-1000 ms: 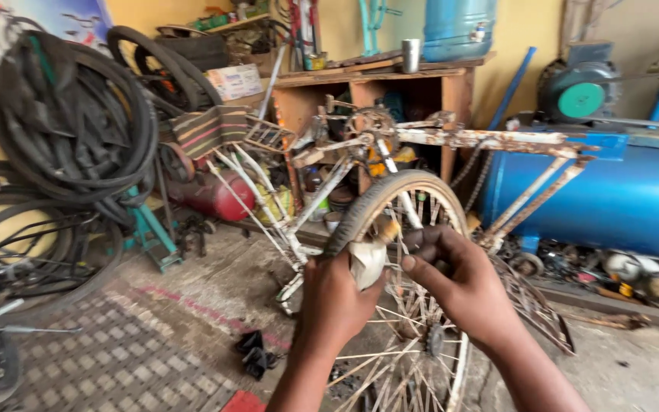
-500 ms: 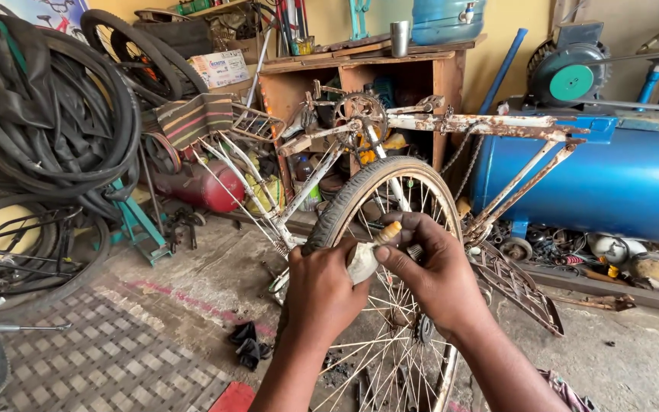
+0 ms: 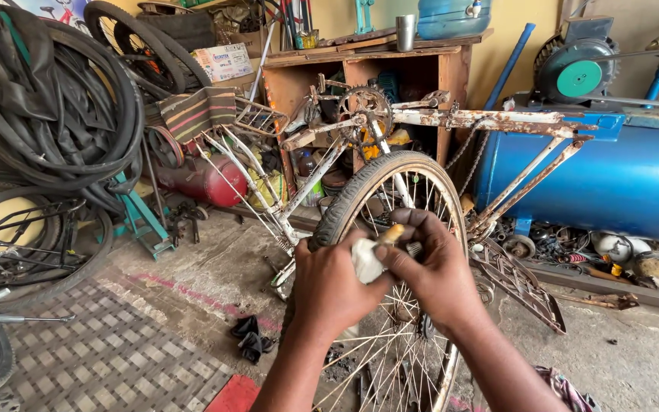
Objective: The person cleans the hub of a bicycle wheel with a cloth, removes small ball bearings, and wipes them clean using a dark rag and a patterned cloth.
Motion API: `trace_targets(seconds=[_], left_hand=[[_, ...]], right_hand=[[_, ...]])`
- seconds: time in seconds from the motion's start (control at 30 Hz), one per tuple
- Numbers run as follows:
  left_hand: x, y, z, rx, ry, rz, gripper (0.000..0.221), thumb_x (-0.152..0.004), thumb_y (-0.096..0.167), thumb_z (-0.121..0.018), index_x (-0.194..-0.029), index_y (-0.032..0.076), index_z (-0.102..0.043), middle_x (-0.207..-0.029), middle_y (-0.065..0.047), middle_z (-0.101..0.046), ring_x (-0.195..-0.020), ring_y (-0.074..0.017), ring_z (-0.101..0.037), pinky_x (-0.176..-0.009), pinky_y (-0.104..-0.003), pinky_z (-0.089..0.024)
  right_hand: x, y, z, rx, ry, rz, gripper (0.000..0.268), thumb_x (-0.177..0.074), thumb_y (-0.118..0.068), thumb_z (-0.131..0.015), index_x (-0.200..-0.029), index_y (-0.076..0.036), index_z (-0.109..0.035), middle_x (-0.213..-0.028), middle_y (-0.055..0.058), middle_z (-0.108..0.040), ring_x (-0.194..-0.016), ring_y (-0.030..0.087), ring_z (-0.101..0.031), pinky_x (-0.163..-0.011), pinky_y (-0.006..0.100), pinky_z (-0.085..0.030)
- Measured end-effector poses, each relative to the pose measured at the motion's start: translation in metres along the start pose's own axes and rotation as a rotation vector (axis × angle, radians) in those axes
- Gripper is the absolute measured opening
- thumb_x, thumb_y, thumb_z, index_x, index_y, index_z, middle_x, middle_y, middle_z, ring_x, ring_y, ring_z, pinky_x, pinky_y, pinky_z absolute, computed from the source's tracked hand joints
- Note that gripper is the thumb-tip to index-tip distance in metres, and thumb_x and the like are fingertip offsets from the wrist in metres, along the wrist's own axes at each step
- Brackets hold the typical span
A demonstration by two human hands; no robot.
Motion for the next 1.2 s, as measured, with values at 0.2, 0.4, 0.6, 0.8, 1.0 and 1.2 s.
trace_targets(seconds=[0.2, 0.4, 0.6, 0.8, 1.0, 1.2], left_hand=[[-0.002, -0.003, -0.008, 0.020, 0.079, -0.025, 0.029, -0.083, 0.026, -0.076, -0.108, 0.013, -0.069, -0.077, -0.002, -0.077, -0.078, -0.0202, -0.076, -0.118, -0.065, -0.019], [0.000, -0.011, -0.010, 0.023, 0.153, -0.068, 0.038, -0.085, 0.023, -0.076, -0.118, 0.006, -0.066, -0.077, -0.009, -0.076, -0.081, -0.0272, -0.075, -0.113, -0.063, -0.025], [-0.003, -0.020, -0.021, -0.064, 0.135, -0.070, 0.041, -0.088, 0.025, -0.075, -0.121, 0.003, -0.064, -0.076, -0.009, -0.076, -0.077, -0.0238, -0.076, -0.115, -0.058, -0.028], [-0.005, -0.023, -0.020, -0.017, 0.230, -0.069, 0.038, -0.085, 0.024, -0.076, -0.116, 0.005, -0.066, -0.077, -0.007, -0.078, -0.071, -0.0220, -0.076, -0.110, -0.061, -0.030], [-0.008, -0.028, -0.011, 0.603, 0.203, 0.190, 0.038, -0.097, 0.045, -0.061, -0.112, 0.011, -0.069, -0.086, -0.003, -0.078, -0.075, -0.0174, -0.077, -0.063, -0.035, -0.060], [-0.004, -0.029, -0.014, 0.971, 0.295, -0.106, 0.045, -0.104, 0.043, -0.054, -0.126, 0.004, -0.062, -0.108, -0.008, -0.078, -0.099, -0.0156, -0.075, -0.084, -0.028, -0.059]], right_hand=[[-0.001, 0.007, -0.001, -0.037, -0.026, 0.152, 0.051, -0.082, 0.000, -0.076, -0.130, -0.004, -0.057, -0.098, 0.005, -0.063, -0.093, 0.015, -0.063, -0.086, 0.029, -0.057], [0.001, 0.001, -0.002, 0.000, -0.020, 0.128, 0.046, -0.085, -0.003, -0.075, -0.128, -0.005, -0.060, -0.097, 0.003, -0.063, -0.091, 0.012, -0.062, -0.081, 0.027, -0.057], [0.000, 0.002, -0.005, -0.057, -0.032, 0.138, 0.045, -0.085, -0.005, -0.074, -0.129, -0.003, -0.062, -0.099, 0.002, -0.063, -0.090, 0.011, -0.062, -0.079, 0.026, -0.055], [-0.002, 0.003, -0.012, -0.047, -0.079, 0.127, 0.057, -0.083, -0.009, -0.074, -0.136, -0.004, -0.055, -0.105, 0.003, -0.066, -0.101, 0.012, -0.065, -0.092, 0.024, -0.058], [0.009, 0.009, -0.022, 0.110, -0.249, -0.042, 0.051, -0.094, -0.027, -0.066, -0.137, -0.002, -0.058, -0.105, 0.008, -0.070, -0.092, 0.012, -0.066, -0.077, 0.024, -0.057], [0.026, 0.006, -0.040, 0.403, -0.150, 0.345, 0.037, -0.092, -0.015, -0.068, -0.124, 0.001, -0.065, -0.092, 0.007, -0.069, -0.064, 0.012, -0.067, -0.055, 0.027, -0.058]])
Point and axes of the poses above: each hand's wrist, its own x-axis away from the middle knuckle, its own z-axis out of the back of the hand, y = z × x, the point moved 1 cm from there along -x, towards the middle knuckle
